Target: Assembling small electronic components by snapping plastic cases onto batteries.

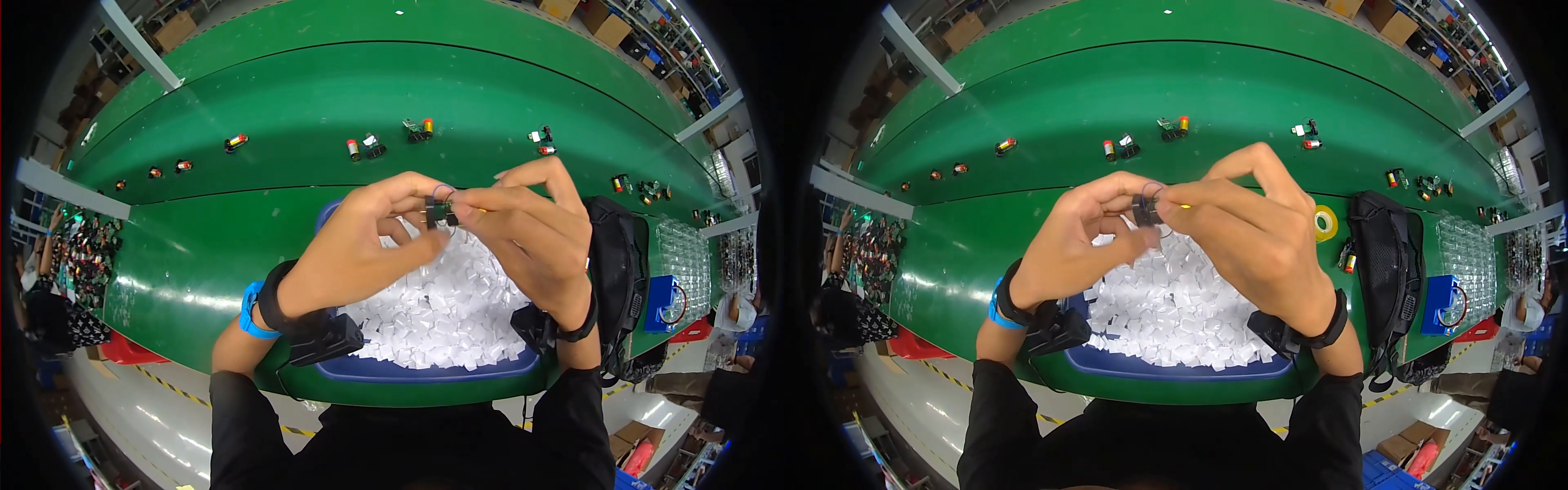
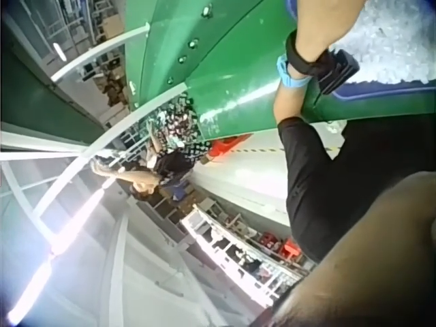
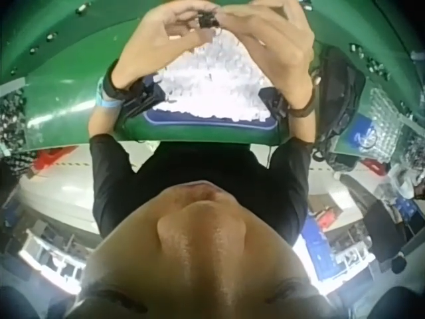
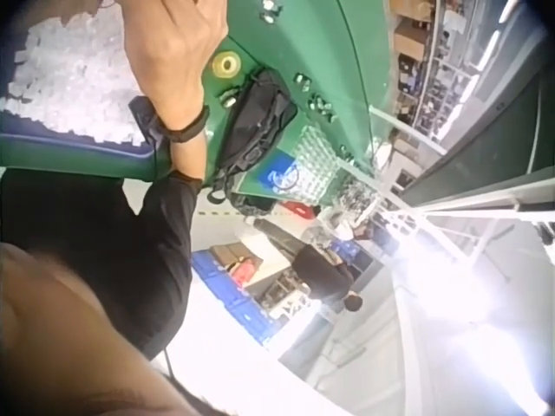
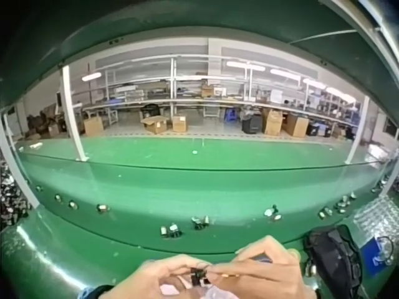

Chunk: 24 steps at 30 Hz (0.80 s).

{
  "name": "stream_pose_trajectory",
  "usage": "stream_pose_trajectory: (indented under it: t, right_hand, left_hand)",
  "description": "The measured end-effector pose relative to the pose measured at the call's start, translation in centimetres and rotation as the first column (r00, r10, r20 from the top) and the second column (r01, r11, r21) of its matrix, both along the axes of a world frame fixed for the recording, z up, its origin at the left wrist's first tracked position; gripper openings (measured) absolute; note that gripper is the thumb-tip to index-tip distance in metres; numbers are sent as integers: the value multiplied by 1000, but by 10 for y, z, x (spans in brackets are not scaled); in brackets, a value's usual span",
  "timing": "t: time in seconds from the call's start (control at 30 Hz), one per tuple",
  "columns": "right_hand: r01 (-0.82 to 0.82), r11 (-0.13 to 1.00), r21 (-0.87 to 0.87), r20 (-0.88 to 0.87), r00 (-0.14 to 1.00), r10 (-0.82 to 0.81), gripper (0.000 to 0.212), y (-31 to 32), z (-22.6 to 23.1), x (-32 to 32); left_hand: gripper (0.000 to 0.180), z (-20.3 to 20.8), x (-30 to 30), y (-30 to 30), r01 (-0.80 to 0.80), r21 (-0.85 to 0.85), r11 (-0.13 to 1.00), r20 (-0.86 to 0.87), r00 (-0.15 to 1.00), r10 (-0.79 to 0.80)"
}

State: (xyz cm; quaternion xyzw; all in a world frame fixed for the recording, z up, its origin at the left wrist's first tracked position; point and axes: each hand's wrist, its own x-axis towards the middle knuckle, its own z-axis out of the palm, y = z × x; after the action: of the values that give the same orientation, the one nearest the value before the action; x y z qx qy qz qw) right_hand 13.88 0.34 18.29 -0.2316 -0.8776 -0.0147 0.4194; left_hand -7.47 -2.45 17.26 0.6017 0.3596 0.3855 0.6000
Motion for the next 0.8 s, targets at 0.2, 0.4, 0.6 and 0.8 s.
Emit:
stream_pose_trajectory:
  t: [0.2,0.4,0.6,0.8]
  right_hand:
    - [3,1000,10,-45,999,-2,26,-4,14,-7]
    - [-6,931,-364,-264,959,-97,26,-13,8,7]
    - [-157,879,-451,-364,931,-20,21,-16,-2,-3]
    - [-149,913,-379,-394,919,-14,19,-15,-3,-1]
  left_hand:
    - [34,-3,0,2,-7,-78,997,182,983,21]
    - [34,-4,2,8,-120,101,988,306,948,84]
    - [37,-4,6,0,-171,256,951,245,964,108]
    - [37,-5,9,3,-179,315,932,255,962,99]
